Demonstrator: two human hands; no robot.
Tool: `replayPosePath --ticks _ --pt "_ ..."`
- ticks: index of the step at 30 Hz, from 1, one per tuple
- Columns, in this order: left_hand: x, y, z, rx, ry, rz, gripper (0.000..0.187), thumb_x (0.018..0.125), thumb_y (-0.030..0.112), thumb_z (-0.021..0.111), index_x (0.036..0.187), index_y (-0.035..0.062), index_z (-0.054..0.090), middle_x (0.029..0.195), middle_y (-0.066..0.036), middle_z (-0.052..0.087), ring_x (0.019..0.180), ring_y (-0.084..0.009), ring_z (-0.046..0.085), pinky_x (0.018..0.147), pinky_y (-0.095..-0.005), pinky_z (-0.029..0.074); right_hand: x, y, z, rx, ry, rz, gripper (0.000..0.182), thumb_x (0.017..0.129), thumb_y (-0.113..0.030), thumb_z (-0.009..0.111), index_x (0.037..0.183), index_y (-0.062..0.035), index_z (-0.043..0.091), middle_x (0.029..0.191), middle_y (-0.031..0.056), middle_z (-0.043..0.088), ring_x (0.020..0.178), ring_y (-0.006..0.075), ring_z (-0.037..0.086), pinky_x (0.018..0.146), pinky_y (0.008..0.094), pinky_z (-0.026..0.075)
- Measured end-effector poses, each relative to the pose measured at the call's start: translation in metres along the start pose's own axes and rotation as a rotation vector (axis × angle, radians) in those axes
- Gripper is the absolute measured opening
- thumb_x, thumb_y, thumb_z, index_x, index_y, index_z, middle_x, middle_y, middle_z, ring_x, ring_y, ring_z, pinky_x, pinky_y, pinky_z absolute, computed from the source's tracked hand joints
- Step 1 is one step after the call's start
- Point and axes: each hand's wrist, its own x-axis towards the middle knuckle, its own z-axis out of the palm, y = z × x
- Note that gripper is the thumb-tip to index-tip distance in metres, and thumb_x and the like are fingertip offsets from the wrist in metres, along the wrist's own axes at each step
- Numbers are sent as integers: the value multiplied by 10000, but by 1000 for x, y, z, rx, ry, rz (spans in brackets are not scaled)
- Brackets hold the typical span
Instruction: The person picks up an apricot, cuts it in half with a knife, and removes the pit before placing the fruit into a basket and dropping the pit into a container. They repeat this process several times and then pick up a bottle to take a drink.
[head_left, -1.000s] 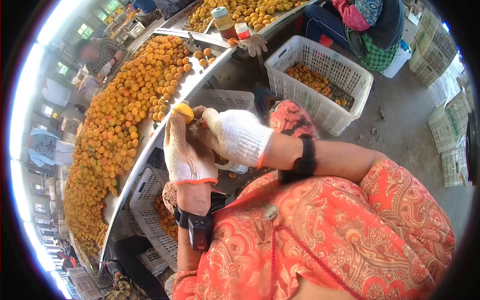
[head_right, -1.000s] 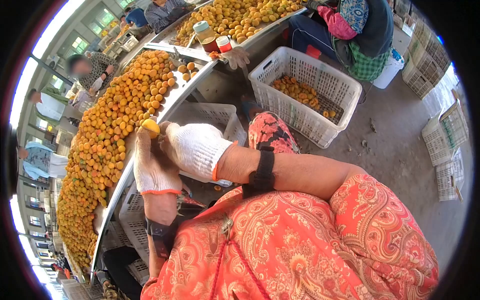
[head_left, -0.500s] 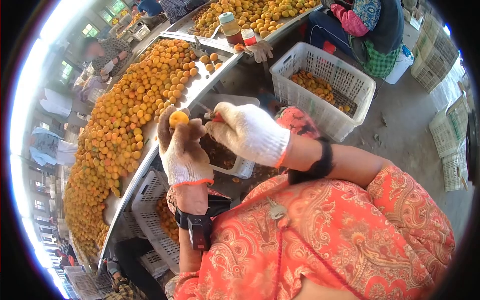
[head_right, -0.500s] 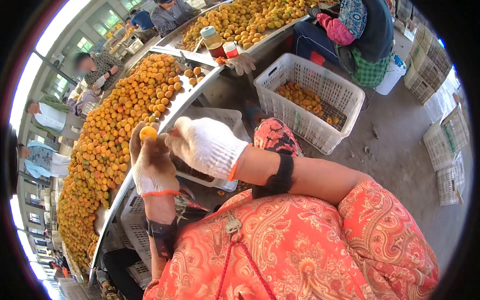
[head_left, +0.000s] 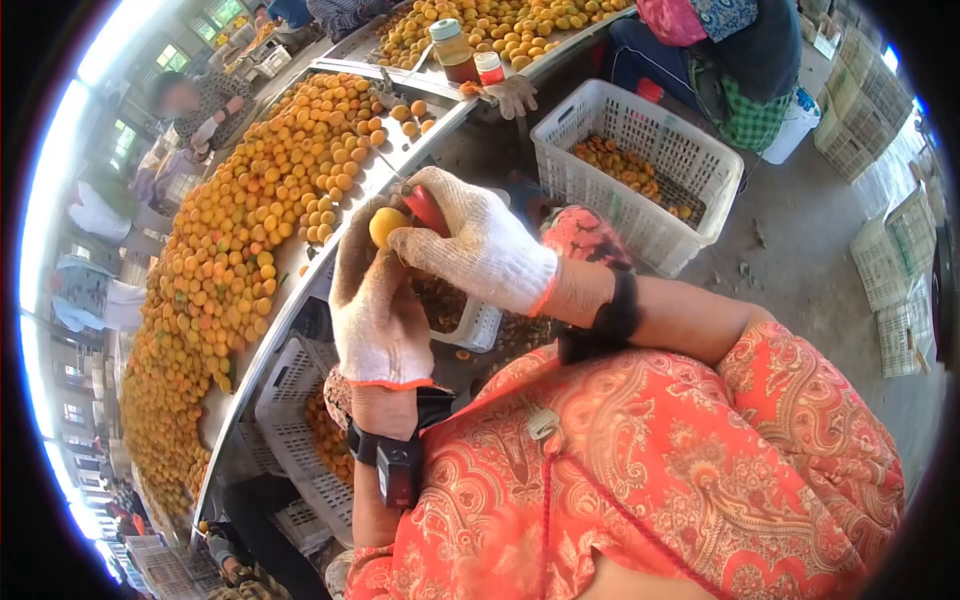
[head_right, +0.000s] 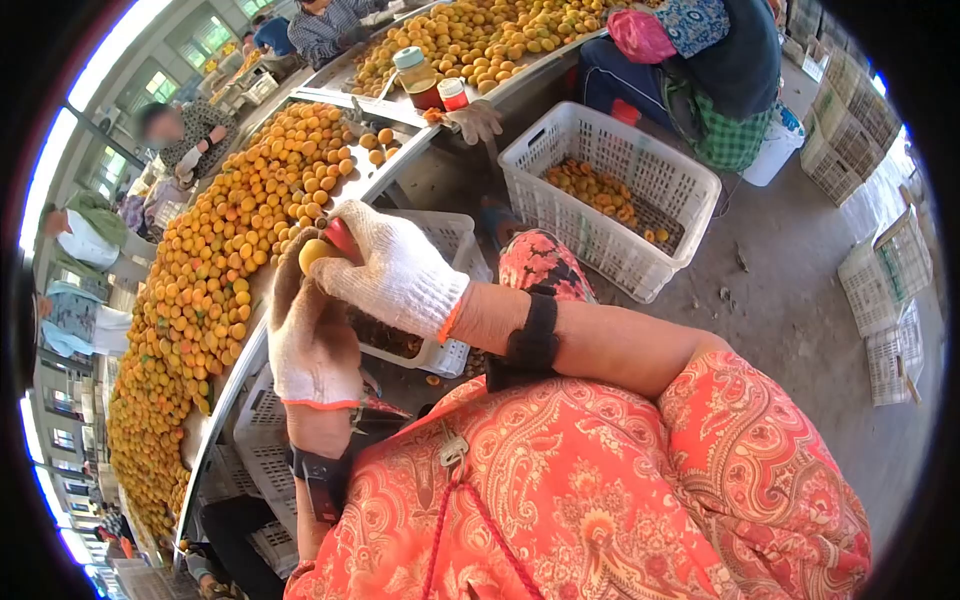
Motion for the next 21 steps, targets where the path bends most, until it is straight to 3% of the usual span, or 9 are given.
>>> replayPosePath --ticks 2,6,11,13,15,16,17,20,21 --pt "-1 2 -3 -19 -42 -10 532 888 -62 532 1414 -13 471 1320 -162 587 1191 -269 596 980 -378 507 0 8 3 96 48 -101 385 840 -275 737 1067 -32 542 870 217 661 823 402 672 706 426 526" --pt "-1 1 -9 -65 -130 -7 493 918 9 578 1402 -12 485 1314 -162 591 1171 -265 612 940 -366 533 -3 14 5 91 111 -251 380 854 -251 732 1097 -36 532 880 223 660 843 405 678 710 429 531" --pt "4 5 -19 -103 -129 19 527 905 44 639 1408 -3 489 1264 -172 611 1024 -227 631 830 -322 531 -9 1 -17 220 -83 -104 239 923 -190 663 1056 -24 554 822 208 643 811 386 679 675 411 518" --pt "6 6 -22 -96 -119 33 541 894 59 668 1403 -6 497 1239 -178 620 958 -208 622 783 -305 521 -10 3 -21 146 -86 -189 191 944 -176 631 1020 -17 558 801 198 632 792 389 674 651 408 505" --pt "7 6 -24 -131 -132 47 545 888 63 683 1397 -11 502 1236 -183 620 961 -208 625 789 -301 523 -14 -2 -28 25 -247 -65 189 949 -188 624 998 -19 554 794 203 635 789 400 669 643 417 501" --pt "8 5 -26 -130 -142 52 539 881 68 699 1382 -8 517 1233 -180 622 961 -208 626 787 -300 524 -17 4 -25 21 -223 -86 137 969 -156 593 1017 -27 591 754 128 628 703 194 639 639 346 490" --pt "10 4 -28 -130 -145 55 539 881 68 699 1382 -8 517 1233 -180 622 961 -208 626 787 -300 524 -17 6 -24 21 -222 -89 137 969 -156 593 1017 -27 591 754 128 628 703 194 639 639 346 490" --pt "10 4 -29 -111 -152 65 532 871 74 718 1364 4 533 1229 -172 625 956 -205 626 783 -298 526 -18 14 -18 -94 -265 -127 194 970 -210 619 1017 -24 587 809 218 641 777 390 666 638 408 496" --pt "9 4 -27 -117 -117 60 526 867 79 724 1356 11 541 1225 -167 627 954 -203 628 776 -298 524 -18 13 -18 -92 -268 -125 194 970 -210 619 1017 -24 587 809 218 641 777 390 666 638 408 496"
